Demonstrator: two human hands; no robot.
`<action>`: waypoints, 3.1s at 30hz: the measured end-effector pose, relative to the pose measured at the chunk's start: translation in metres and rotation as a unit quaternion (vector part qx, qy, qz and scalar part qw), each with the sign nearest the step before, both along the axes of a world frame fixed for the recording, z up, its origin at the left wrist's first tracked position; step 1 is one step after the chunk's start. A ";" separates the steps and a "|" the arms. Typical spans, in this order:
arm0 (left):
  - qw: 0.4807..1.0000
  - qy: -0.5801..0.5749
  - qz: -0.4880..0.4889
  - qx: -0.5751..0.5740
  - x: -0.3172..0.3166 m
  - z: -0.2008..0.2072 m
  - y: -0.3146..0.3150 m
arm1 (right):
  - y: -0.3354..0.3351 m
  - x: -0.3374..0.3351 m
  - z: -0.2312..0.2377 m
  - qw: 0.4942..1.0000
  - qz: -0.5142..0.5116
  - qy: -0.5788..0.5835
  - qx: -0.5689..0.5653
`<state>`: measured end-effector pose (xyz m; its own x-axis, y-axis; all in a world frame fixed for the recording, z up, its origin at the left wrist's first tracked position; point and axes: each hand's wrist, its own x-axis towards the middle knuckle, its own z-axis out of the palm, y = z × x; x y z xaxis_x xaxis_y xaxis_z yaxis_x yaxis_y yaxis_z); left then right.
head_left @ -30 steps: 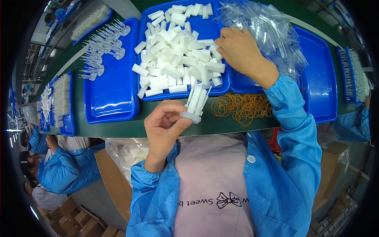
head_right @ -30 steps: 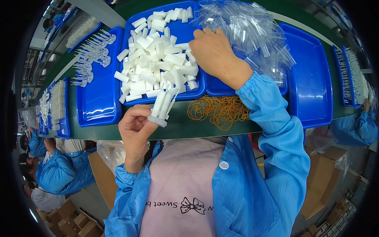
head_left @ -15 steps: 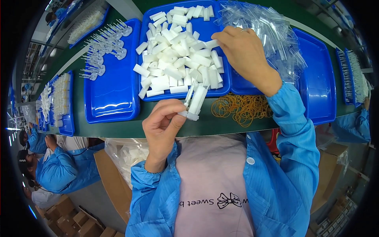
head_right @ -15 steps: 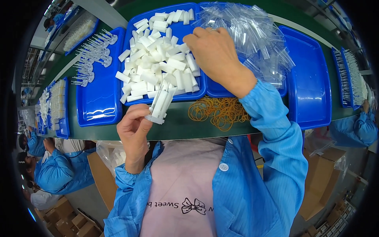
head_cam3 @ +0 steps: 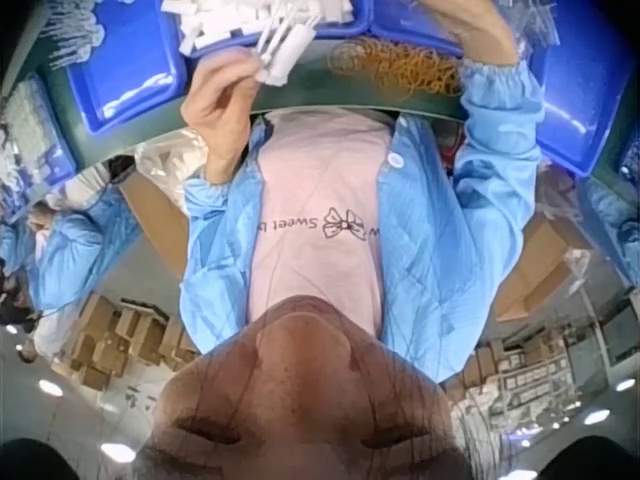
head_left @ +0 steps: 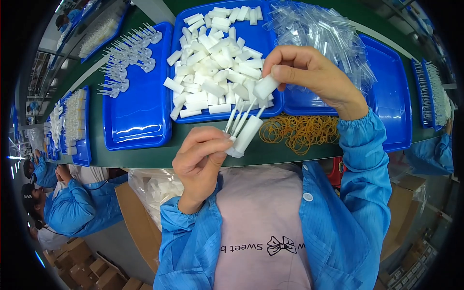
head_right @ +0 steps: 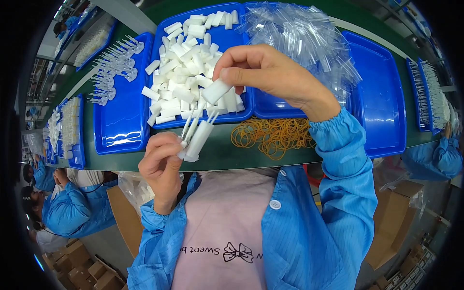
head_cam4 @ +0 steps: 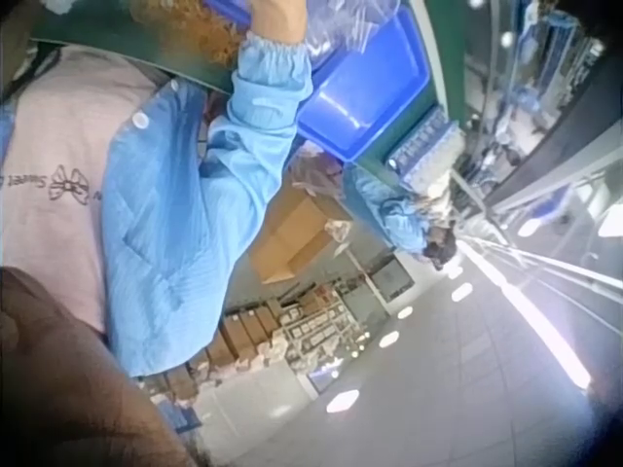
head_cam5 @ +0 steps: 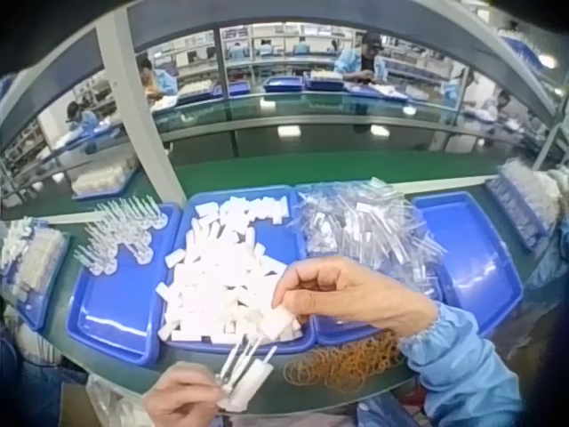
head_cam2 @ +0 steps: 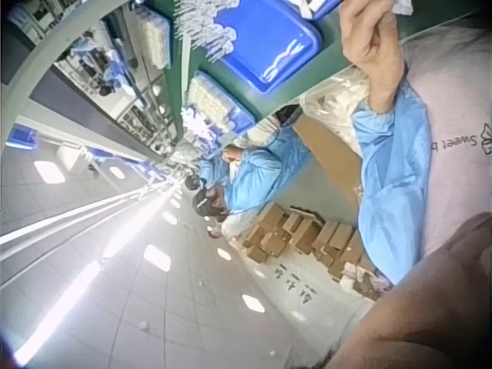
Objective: The person assembles components by attaching foam pieces onto the prongs of a plastic base, fitting clear plastic sleeves over them, securing the bundle with a rubber band, and placing the finished unit into a tray.
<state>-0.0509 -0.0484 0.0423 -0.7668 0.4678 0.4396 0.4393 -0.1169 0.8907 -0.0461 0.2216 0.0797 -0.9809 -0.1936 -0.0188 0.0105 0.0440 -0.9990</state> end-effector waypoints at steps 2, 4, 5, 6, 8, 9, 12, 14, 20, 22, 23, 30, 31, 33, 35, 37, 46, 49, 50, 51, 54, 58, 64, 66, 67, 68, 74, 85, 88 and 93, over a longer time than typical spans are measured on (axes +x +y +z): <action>1.000 0.001 0.008 0.001 -0.001 0.000 -0.001 | 0.002 0.000 0.000 1.000 -0.012 0.000 0.002; 1.000 0.010 0.000 -0.017 -0.003 0.001 -0.001 | 0.000 0.000 0.001 1.000 -0.007 -0.003 -0.003; 1.000 0.010 0.000 -0.017 -0.004 0.003 0.000 | 0.000 -0.001 0.001 1.000 -0.002 -0.006 -0.009; 0.999 0.020 -0.002 -0.029 -0.003 0.005 0.000 | 0.000 -0.001 0.001 1.000 -0.002 -0.006 -0.009; 0.999 0.032 -0.004 -0.041 -0.004 0.009 0.001 | 0.000 -0.003 0.001 1.000 0.002 -0.011 0.001; 0.998 0.040 -0.007 -0.051 -0.005 0.011 0.000 | 0.000 -0.004 0.001 1.000 0.005 -0.008 0.000; 0.996 0.055 -0.010 -0.073 -0.004 0.015 0.000 | 0.000 -0.003 0.002 1.000 0.000 -0.028 -0.003; 0.997 0.042 -0.023 -0.067 -0.005 0.013 -0.001 | 0.002 0.001 0.004 0.999 -0.006 -0.043 -0.015; 0.997 0.036 -0.053 -0.050 -0.005 0.013 -0.001 | -0.001 0.006 0.009 0.997 -0.003 -0.078 -0.028; 0.996 0.032 -0.065 -0.053 -0.003 0.013 0.001 | -0.004 0.008 0.008 0.996 0.000 -0.077 -0.034; 0.995 0.040 -0.070 -0.055 -0.005 0.012 0.001 | -0.009 0.009 0.010 0.996 0.010 -0.085 -0.040; 0.994 0.063 -0.074 -0.050 -0.007 0.016 -0.005 | -0.017 0.007 0.024 0.999 0.018 -0.048 0.014; 0.993 0.063 -0.090 -0.052 -0.007 0.016 -0.006 | -0.017 0.006 0.025 0.998 0.029 -0.030 0.038; 0.991 0.064 -0.108 -0.053 -0.007 0.016 -0.006 | -0.020 0.007 0.027 0.997 0.052 -0.035 0.038; 0.987 0.095 -0.109 -0.065 -0.007 0.016 -0.006 | -0.026 0.008 0.027 0.996 0.073 -0.040 0.038; 0.991 0.100 -0.065 -0.059 0.003 0.017 -0.005 | -0.036 0.012 0.024 0.992 0.092 -0.084 0.008; 0.999 -0.026 -0.030 -0.025 0.003 0.000 -0.009 | -0.047 0.022 0.028 0.995 0.070 -0.038 0.063; 0.990 -0.108 -0.073 -0.045 0.002 -0.009 -0.008 | -0.035 -0.002 0.022 0.988 0.053 0.016 0.142; 0.975 -0.217 -0.055 -0.005 0.004 -0.009 -0.007 | -0.030 -0.012 0.016 0.980 0.020 0.063 0.187; 0.970 -0.234 -0.056 0.032 0.003 -0.010 -0.005 | -0.024 -0.018 0.003 0.980 0.015 0.065 0.189; 0.975 -0.215 -0.045 0.042 -0.001 -0.010 -0.006 | -0.010 -0.036 -0.037 0.750 -0.148 0.262 0.589; 0.974 -0.216 -0.025 0.058 -0.002 -0.012 -0.008 | -0.014 -0.049 -0.052 0.778 -0.035 0.110 0.618; 0.976 -0.202 -0.007 0.078 -0.003 -0.014 -0.010 | -0.018 -0.044 -0.033 0.810 -0.006 0.066 0.583; 0.974 -0.213 -0.009 0.076 -0.004 -0.013 -0.012 | -0.019 -0.037 -0.031 0.807 0.002 0.071 0.586; 0.972 -0.223 -0.011 0.075 -0.004 -0.013 -0.011 | -0.018 -0.035 -0.035 0.793 -0.001 0.090 0.602; 0.972 -0.223 -0.013 0.075 -0.003 -0.012 -0.009 | -0.018 -0.034 -0.039 0.779 -0.003 0.108 0.618; 0.976 -0.198 -0.027 0.090 -0.001 -0.007 -0.004 | -0.013 -0.038 -0.065 0.770 -0.083 0.171 0.608; 0.999 -0.031 0.041 -0.005 0.001 0.007 -0.004 | -0.029 -0.020 0.000 0.984 -0.141 0.006 -0.106; 0.995 0.078 0.047 -0.037 0.000 0.014 0.004 | -0.038 -0.018 0.003 0.958 -0.117 -0.073 -0.250; 0.993 0.093 0.053 -0.059 0.000 0.016 0.008 | -0.045 -0.013 0.006 0.967 -0.058 -0.105 -0.224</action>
